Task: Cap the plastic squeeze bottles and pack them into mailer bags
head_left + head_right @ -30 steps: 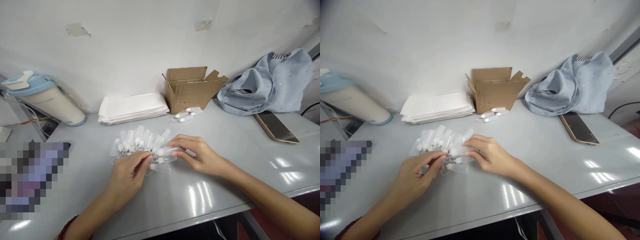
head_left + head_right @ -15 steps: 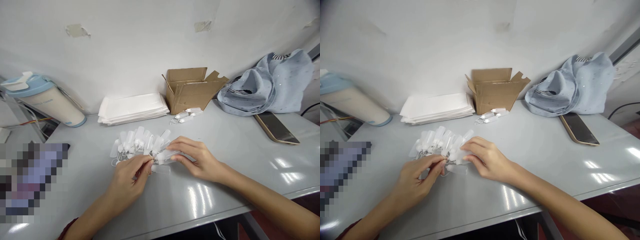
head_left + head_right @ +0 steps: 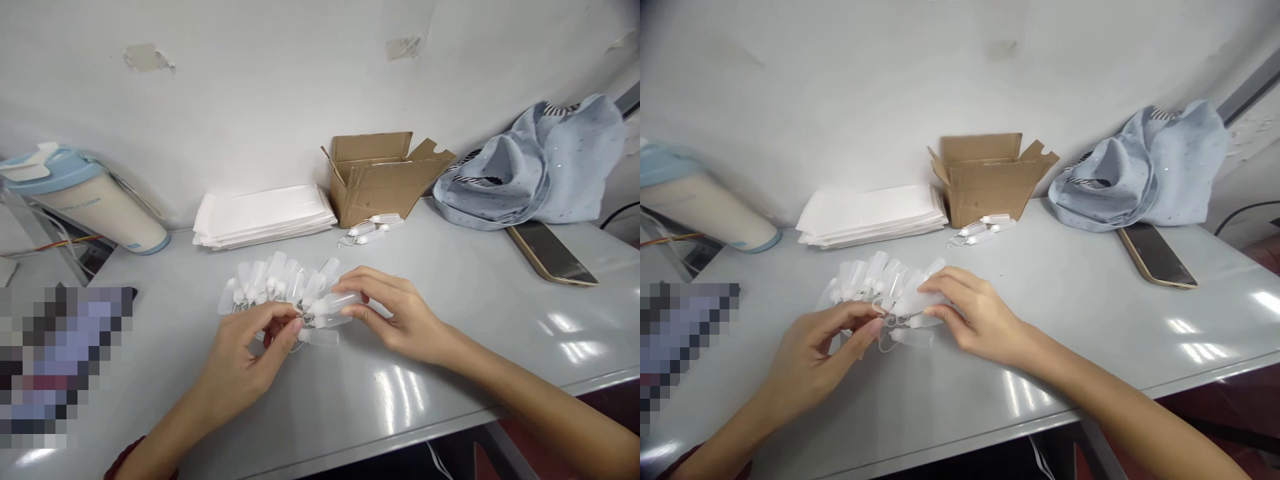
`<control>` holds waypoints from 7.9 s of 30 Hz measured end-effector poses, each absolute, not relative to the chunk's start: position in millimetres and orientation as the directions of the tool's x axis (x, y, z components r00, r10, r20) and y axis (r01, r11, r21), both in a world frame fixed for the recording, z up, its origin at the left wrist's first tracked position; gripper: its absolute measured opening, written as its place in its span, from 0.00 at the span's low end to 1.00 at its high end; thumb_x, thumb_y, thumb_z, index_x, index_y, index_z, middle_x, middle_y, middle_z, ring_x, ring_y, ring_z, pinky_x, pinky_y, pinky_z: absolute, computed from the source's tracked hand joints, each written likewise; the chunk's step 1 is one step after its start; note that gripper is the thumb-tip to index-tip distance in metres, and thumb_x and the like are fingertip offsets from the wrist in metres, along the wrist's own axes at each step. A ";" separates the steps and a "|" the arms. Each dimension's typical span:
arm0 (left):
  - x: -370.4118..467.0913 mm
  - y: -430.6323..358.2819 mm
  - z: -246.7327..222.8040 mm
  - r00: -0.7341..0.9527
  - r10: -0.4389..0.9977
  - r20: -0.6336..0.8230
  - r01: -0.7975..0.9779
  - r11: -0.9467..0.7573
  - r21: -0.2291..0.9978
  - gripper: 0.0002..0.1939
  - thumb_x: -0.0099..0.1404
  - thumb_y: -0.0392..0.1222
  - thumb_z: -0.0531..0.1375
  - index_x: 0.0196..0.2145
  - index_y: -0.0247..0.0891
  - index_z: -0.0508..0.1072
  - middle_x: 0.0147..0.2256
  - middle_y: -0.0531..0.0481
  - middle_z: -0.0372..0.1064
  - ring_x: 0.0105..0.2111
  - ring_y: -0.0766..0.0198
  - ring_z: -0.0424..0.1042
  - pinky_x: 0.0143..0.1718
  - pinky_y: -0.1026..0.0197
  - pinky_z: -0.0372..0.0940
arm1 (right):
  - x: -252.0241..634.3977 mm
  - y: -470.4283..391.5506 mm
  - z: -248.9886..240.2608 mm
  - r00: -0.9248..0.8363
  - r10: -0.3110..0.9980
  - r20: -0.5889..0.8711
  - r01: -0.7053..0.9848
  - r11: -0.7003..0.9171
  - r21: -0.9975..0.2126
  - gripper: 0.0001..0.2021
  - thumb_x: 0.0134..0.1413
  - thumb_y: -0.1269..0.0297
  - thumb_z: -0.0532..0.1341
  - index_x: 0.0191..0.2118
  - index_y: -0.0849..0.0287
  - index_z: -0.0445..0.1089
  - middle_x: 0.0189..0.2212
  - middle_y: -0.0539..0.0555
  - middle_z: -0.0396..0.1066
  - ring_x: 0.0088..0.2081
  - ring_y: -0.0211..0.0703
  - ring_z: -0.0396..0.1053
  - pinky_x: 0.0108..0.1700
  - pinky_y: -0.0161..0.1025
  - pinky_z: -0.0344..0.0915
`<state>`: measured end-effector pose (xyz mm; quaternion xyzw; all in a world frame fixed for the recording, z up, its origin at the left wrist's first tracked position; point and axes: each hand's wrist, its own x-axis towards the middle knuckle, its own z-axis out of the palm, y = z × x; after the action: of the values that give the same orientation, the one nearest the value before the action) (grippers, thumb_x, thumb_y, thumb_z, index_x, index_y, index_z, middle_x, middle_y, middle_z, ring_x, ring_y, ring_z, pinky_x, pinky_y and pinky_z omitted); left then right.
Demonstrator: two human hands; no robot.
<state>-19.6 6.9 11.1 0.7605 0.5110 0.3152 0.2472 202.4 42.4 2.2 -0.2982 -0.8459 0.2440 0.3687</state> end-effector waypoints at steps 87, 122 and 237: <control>-21.9 12.0 -2.6 0.305 0.918 0.254 0.670 -0.397 0.628 0.07 0.64 0.38 0.56 0.30 0.39 0.72 0.20 0.57 0.69 0.20 0.71 0.65 0.20 0.70 0.59 | 197.9 46.1 -12.7 -0.532 0.687 0.495 0.330 0.707 -0.625 0.08 0.59 0.71 0.57 0.44 0.64 0.68 0.35 0.58 0.72 0.38 0.43 0.68 0.39 0.41 0.68; -25.5 14.6 -8.0 0.400 0.709 0.580 0.787 -0.591 0.179 0.17 0.66 0.39 0.55 0.18 0.39 0.62 0.13 0.59 0.53 0.14 0.71 0.54 0.18 0.66 0.49 | 252.2 125.7 -45.2 -0.468 0.804 0.367 0.882 0.452 0.133 0.16 0.52 0.81 0.48 0.40 0.66 0.71 0.40 0.67 0.64 0.43 0.56 0.56 0.38 0.46 0.53; -15.7 5.2 9.4 0.242 0.967 -0.081 0.331 -0.004 0.943 0.14 0.66 0.44 0.52 0.25 0.38 0.68 0.17 0.59 0.57 0.15 0.72 0.56 0.18 0.68 0.55 | 187.2 31.9 -15.5 -0.496 0.543 0.677 0.304 0.839 -0.451 0.09 0.60 0.70 0.55 0.45 0.67 0.66 0.31 0.59 0.71 0.32 0.41 0.68 0.33 0.38 0.69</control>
<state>-15.7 5.2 9.4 0.6259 0.5186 0.3319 0.4787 187.2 31.9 -15.5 -0.2481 -0.8539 0.1373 0.4365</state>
